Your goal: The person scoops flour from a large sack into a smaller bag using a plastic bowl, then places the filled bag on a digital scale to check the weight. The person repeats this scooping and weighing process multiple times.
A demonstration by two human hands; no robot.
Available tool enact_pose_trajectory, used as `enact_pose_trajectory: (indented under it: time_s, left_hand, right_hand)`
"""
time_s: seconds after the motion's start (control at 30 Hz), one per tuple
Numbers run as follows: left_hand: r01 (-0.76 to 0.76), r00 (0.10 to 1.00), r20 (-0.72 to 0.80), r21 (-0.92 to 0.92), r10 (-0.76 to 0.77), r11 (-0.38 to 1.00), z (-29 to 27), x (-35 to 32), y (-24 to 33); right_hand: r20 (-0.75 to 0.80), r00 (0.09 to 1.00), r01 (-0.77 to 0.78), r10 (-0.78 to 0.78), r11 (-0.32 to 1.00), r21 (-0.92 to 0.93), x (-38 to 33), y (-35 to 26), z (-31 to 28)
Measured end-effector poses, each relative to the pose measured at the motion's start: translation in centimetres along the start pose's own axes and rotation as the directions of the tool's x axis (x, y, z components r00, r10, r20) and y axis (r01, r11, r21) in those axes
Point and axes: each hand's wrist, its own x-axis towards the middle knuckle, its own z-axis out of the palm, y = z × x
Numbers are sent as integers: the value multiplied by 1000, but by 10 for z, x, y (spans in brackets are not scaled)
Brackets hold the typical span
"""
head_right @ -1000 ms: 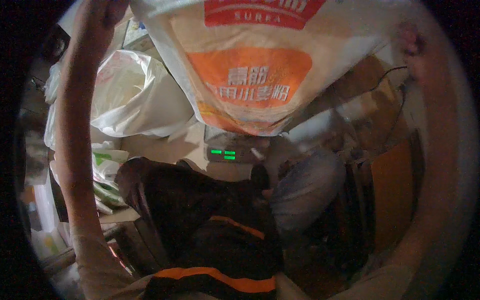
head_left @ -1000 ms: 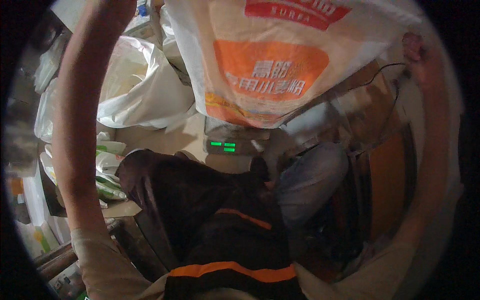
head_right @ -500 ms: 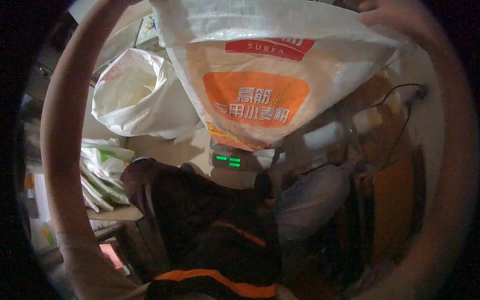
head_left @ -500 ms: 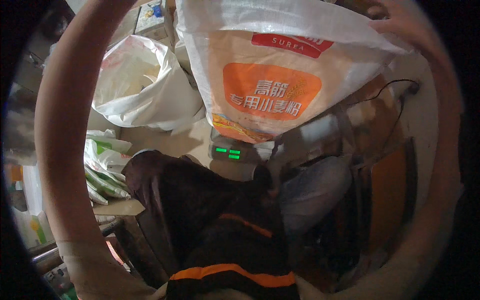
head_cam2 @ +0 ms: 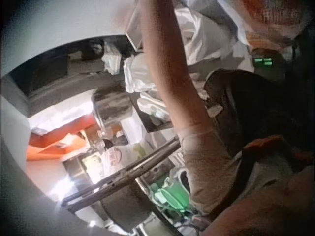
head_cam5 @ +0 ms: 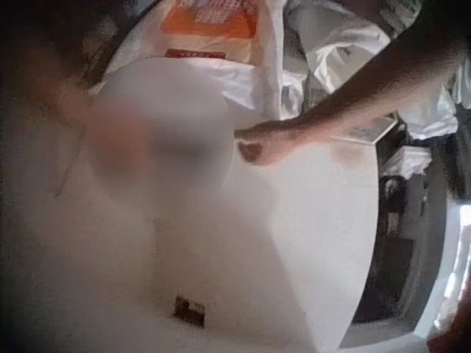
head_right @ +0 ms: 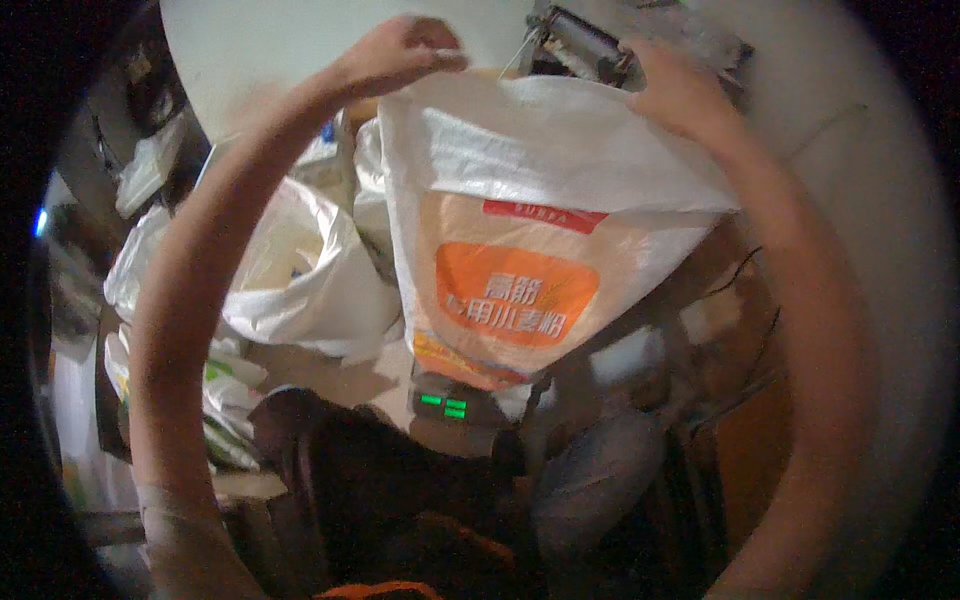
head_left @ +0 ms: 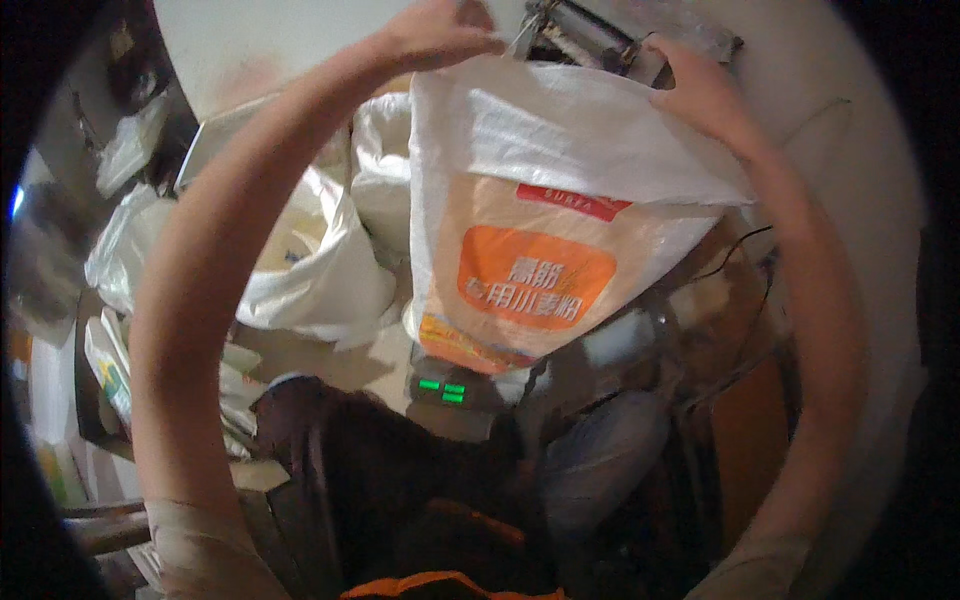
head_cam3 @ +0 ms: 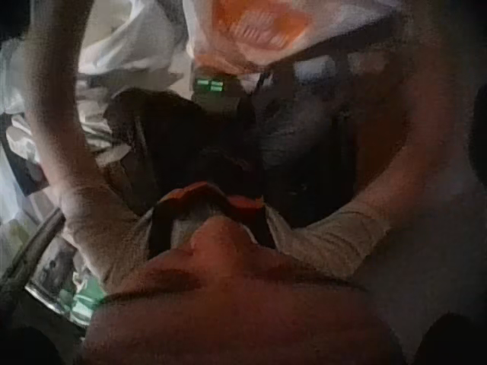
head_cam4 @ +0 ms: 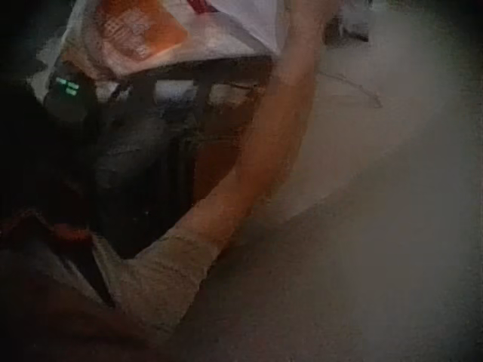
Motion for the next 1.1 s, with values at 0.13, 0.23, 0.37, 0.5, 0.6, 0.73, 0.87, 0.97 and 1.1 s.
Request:
enact_pose_trajectory:
  time_s: [0.13,0.23,0.37,0.5,0.6,0.73,0.87,0.97,1.1]
  left_hand:
    - [-16,1000,9,-37,17,999,-9,-37,22]
    - [-21,997,-71,-70,16,997,-19,-47,36]
    - [-18,978,-210,-160,-16,987,-17,-67,44]
    - [-57,920,-389,-248,-45,967,-14,-91,57]
    - [-92,858,-507,-317,-87,944,1,-118,61]
    - [182,823,-486,-265,-294,947,0,-182,24]
    - [471,881,-54,185,-469,863,55,-199,-17]
    - [371,923,-270,444,-274,815,102,-240,-55]
    - [123,856,-473,-203,-207,971,124,-268,-75]
  right_hand:
    - [61,984,162,-166,985,62,2,-55,0]
    - [88,974,205,-209,977,58,4,-85,-14]
    - [109,960,254,-258,966,50,9,-115,-27]
    - [114,952,283,-284,959,27,5,-145,-45]
    - [113,942,317,-317,948,21,2,-175,-52]
    - [15,868,490,-497,860,141,20,-265,-55]
    - [-16,824,560,-566,810,176,22,-330,-52]
    - [-61,779,616,-625,742,265,31,-394,-33]
    - [5,803,546,-595,740,393,46,-454,36]
